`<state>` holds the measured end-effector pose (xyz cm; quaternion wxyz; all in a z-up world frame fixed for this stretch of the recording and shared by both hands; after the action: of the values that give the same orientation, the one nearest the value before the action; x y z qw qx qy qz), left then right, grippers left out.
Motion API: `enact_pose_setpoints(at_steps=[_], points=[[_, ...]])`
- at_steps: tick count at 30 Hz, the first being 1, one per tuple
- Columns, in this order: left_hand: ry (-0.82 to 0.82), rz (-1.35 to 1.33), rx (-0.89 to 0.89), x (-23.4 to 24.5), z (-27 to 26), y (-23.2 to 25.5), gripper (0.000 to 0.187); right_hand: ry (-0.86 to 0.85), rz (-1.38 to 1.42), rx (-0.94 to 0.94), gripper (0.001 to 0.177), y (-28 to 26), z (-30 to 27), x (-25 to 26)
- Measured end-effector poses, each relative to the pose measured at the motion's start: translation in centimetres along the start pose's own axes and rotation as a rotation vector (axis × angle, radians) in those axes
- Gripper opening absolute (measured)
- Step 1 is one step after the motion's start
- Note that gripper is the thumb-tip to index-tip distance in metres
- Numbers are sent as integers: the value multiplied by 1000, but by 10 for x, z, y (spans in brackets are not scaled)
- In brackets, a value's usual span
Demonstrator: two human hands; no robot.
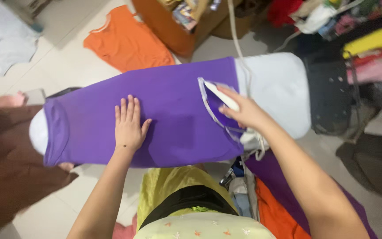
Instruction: The person irons a purple t-shirt on an ironing board. They repeatedly smooth the fabric with their hands, use a steam iron to press the garment, and reposition the shirt to cover different areas including the sleeves and body.
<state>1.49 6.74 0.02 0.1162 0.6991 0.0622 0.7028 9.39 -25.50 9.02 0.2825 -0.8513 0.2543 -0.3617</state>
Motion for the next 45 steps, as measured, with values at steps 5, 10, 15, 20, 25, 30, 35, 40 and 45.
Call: enact_pose_setpoints(at_steps=[5,10,15,20,25,30,35,40,45], points=[[36,-11,206,3,-57,-49,74,-128,-61,89,72,-65,84,-20],[111,-12,369,9,-96,-74,73,-106,107,167,70,-102,125,-34],[173,-44,482,16,-120,-107,77,-140,-11,131,70,-83,73,-44],[152,15,612,29,-153,-174,74,-104,-108,-57,71,-21,-10,-30],[211,-112,746,31,-176,-223,70,-175,-165,-67,76,18,-36,-28],[181,-11,767,25,-172,-235,66,-407,-311,60,74,1,-31,-56],[302,120,503,38,-148,-184,67,-439,-467,109,69,-48,-6,-106],[184,-27,270,18,-98,-98,68,-338,-287,227,69,-98,18,-155],[154,-122,283,13,-99,-96,79,-314,-397,317,72,-88,6,-179]])
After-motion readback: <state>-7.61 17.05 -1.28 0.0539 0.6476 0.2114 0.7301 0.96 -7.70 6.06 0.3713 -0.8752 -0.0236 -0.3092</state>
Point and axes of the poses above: each hand's wrist, its own z-axis towards the middle knuckle, its own x-axis out of the back of the hand, y = z × x, the point moved 10 cm from there along z, towards the middle knuckle
